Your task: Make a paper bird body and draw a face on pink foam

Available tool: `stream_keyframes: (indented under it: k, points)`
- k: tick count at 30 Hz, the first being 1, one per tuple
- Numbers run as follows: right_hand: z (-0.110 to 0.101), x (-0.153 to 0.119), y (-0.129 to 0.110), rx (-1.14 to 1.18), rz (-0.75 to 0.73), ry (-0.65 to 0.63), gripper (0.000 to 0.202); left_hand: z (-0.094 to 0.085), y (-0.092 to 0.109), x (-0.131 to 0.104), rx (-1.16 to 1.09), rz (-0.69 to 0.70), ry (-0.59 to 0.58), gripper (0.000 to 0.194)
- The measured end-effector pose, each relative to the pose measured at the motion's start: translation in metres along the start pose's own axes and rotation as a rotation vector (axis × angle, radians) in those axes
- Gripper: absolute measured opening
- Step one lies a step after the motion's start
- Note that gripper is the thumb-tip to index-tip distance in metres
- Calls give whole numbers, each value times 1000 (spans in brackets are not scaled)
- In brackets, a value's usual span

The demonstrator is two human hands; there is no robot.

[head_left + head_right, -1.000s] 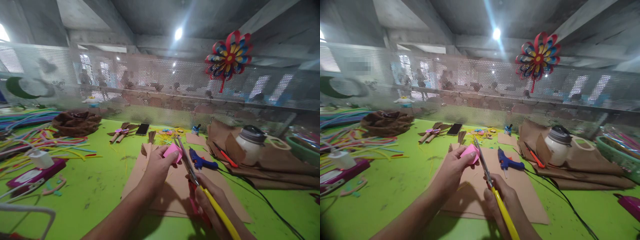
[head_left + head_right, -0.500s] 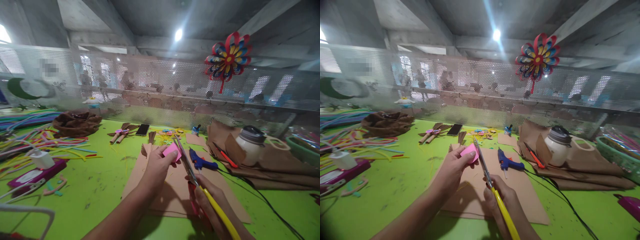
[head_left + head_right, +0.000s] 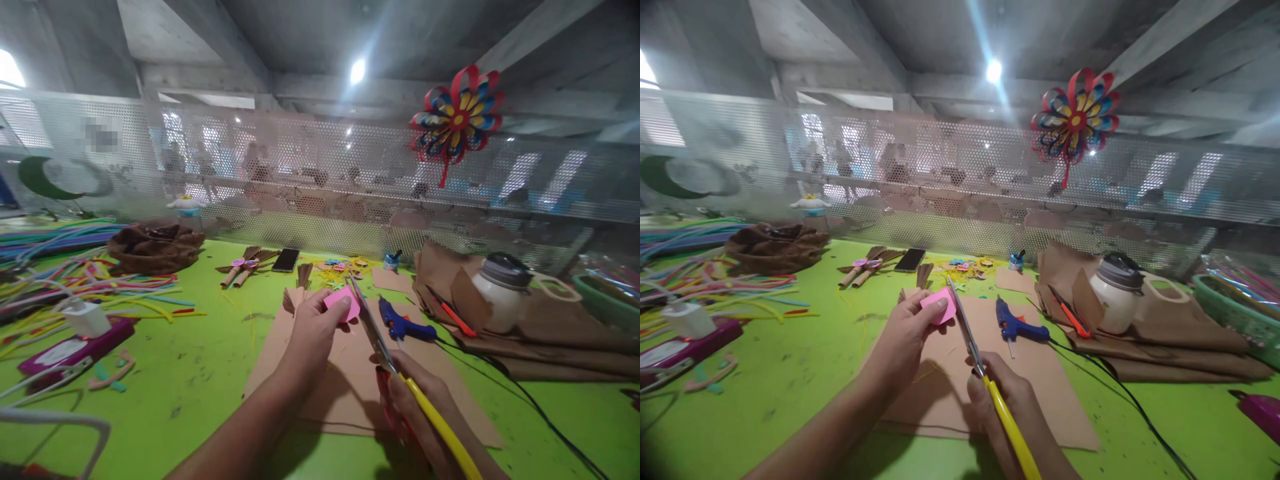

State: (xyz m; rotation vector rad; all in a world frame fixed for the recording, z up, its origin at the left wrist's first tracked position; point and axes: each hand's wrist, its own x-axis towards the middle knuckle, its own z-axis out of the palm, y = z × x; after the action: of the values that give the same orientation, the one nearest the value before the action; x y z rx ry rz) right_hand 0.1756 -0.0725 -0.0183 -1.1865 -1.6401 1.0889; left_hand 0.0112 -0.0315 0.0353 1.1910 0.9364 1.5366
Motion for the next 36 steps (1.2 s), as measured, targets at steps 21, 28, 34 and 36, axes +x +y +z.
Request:
stream_keyframes:
  k: [21,28,34,36]
  points:
    - [3,1,0,34,49,44,60,3,-3,1,-143,-36,22,16]
    - [1,5,2,41,17,32,59,0,-9,3,-90,-35,10,28]
    - [-3,8,3,-10,-45,11,56,-1,-10,3,-60,-81,-24,25]
    - [-3,7,1,-31,-45,7,57,0,-8,1,-75,-95,-42,24]
